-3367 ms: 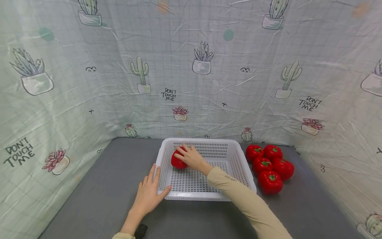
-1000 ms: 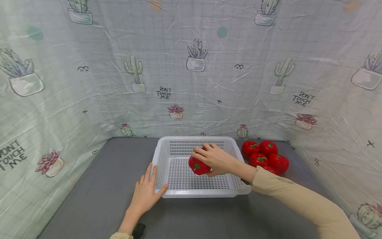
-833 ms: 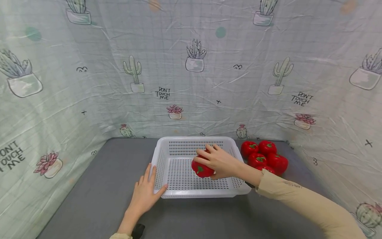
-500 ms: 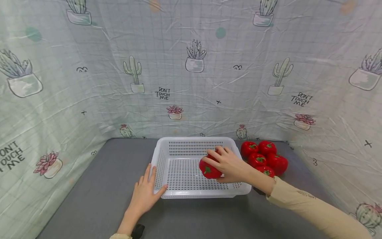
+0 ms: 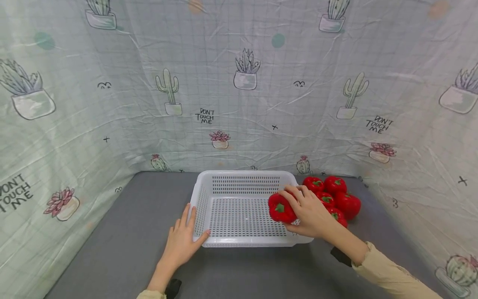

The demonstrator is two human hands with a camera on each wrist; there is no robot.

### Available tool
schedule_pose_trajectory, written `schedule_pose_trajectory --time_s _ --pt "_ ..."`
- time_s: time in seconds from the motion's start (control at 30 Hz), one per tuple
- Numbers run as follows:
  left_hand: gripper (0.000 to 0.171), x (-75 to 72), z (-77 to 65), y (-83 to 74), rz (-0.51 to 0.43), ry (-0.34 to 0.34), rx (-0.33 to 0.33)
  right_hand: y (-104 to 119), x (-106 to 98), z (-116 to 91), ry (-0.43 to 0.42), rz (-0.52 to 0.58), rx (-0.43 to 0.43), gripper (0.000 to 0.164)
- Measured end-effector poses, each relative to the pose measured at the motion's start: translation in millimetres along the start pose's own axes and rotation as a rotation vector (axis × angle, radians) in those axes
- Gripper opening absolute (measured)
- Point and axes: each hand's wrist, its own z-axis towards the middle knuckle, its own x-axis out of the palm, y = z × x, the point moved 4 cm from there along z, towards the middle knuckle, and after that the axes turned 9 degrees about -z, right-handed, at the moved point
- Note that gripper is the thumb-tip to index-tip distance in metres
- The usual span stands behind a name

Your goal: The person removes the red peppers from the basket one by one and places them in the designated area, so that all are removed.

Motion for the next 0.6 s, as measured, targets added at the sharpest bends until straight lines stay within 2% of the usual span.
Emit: schedule_pose_trajectory --time_s 0.17,0.43,0.6 --pt "0.081 0.1 0.0 -1.2 0.009 0.000 0.005 -6.0 -0.2 -16.1 -0.070 -0.003 0.084 0.092" --pt "0.082 0.0 -0.2 -0.7 0.001 0.016 -0.009 -22.3 4.3 -44.8 -0.148 0.046 0.339 0.091" --pt "0.081 0.0 0.3 -0.8 0.004 0.009 -0.001 -34.5 4.6 -62.1 -0.206 0.067 0.417 0.085"
